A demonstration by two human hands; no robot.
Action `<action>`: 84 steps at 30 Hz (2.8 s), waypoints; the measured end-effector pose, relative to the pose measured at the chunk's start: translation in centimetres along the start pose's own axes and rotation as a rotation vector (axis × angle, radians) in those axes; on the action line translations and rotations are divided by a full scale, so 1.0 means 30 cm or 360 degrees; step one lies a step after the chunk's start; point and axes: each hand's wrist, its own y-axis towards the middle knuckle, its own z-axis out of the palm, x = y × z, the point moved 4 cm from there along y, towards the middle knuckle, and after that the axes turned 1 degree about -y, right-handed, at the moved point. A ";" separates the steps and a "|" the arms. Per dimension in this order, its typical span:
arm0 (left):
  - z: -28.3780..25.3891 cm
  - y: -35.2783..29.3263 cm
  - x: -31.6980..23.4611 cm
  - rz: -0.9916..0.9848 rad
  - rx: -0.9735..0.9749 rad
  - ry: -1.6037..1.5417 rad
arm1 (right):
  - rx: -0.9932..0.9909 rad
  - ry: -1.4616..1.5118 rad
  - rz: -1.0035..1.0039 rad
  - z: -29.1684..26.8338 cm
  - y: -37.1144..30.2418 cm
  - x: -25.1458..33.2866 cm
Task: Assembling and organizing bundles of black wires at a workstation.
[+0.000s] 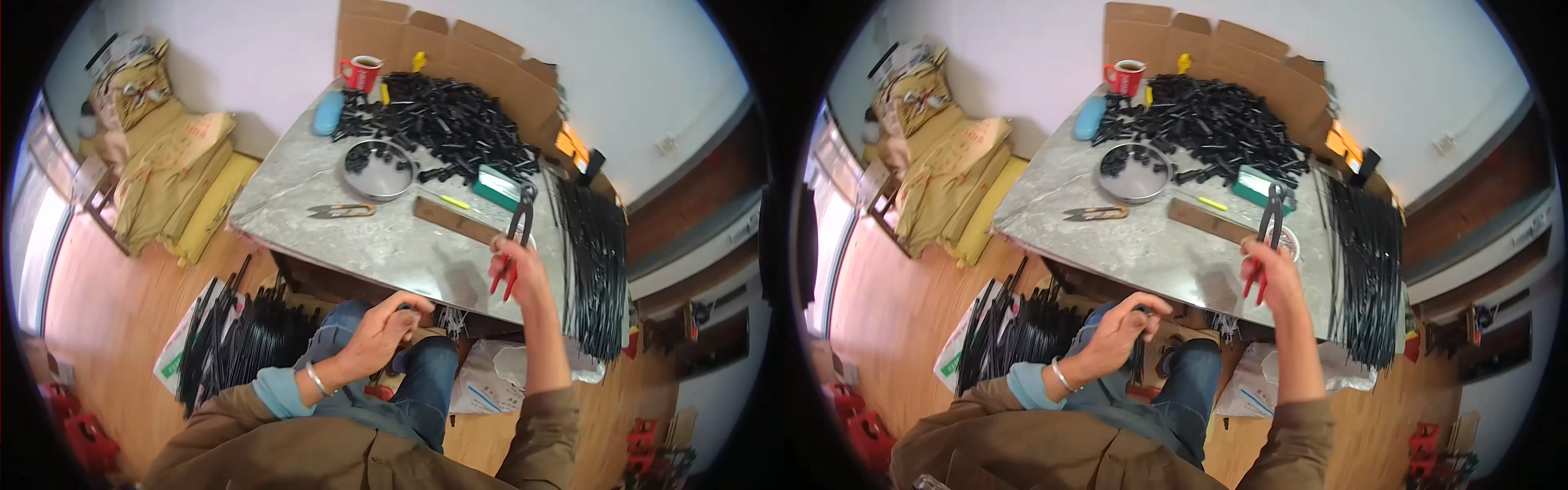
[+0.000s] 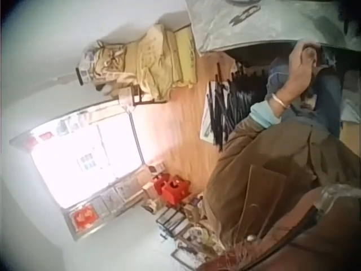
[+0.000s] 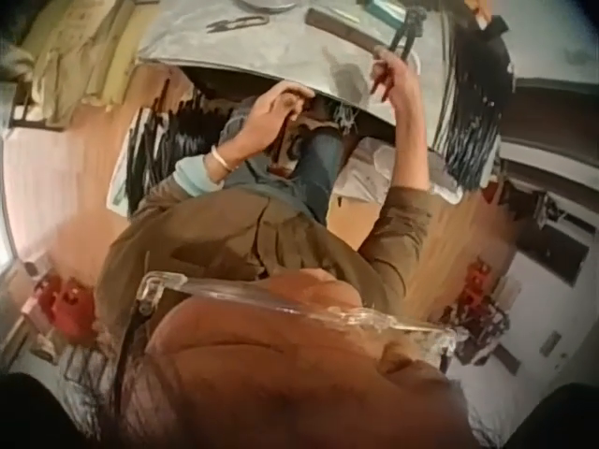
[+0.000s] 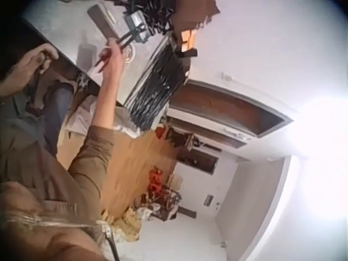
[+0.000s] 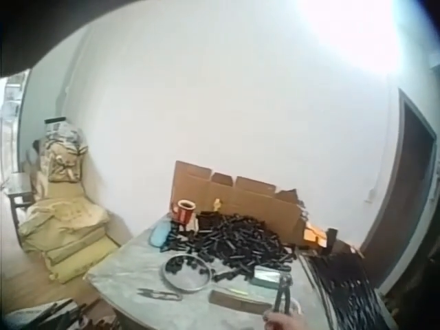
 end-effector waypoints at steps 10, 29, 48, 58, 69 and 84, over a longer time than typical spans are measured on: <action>-0.032 -0.006 0.005 0.0191 -0.0284 0.0135 | 0.0047 0.0363 -0.0086 0.389 -0.281 -0.197; -0.082 -0.052 0.016 0.0238 -0.0447 0.0119 | -0.0190 0.0471 -0.0147 0.446 -0.319 -0.225; -0.101 -0.068 -0.004 0.0284 -0.0295 0.0299 | 0.0041 0.0342 -0.0128 0.526 -0.359 -0.230; -0.091 -0.066 -0.015 0.0341 -0.0297 0.0326 | -0.0081 0.0103 -0.0252 0.517 -0.361 -0.240; -0.152 -0.076 -0.032 -0.0123 -0.0509 -0.0014 | 0.0336 -0.0475 -0.0242 0.567 -0.469 -0.189; -0.122 -0.041 -0.018 -0.0176 -0.0407 -0.0168 | 0.1145 0.0001 0.0935 0.411 -0.561 -0.121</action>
